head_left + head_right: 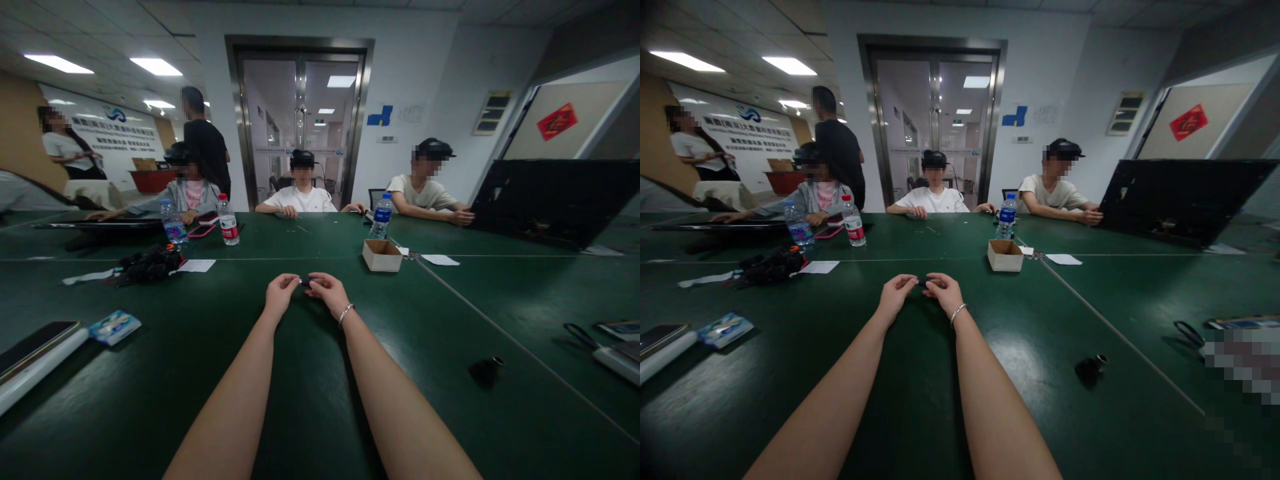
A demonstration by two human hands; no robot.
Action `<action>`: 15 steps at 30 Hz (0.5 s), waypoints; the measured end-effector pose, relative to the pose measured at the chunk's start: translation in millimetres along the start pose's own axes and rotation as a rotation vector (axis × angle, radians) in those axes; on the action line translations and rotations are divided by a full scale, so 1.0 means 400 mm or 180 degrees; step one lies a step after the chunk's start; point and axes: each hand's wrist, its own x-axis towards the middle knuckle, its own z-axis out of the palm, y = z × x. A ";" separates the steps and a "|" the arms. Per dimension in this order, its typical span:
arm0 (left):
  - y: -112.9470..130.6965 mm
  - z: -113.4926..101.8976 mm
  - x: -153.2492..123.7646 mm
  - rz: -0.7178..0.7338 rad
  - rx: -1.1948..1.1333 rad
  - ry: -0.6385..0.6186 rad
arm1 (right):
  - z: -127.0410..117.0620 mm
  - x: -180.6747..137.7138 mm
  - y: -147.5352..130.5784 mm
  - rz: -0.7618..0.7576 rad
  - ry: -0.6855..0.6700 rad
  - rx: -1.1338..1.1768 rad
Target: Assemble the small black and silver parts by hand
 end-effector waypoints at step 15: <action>-0.012 -0.004 0.009 -0.0027 0.0232 0.0053 | 0.000 -0.005 0.000 -0.0104 -0.0149 -0.0074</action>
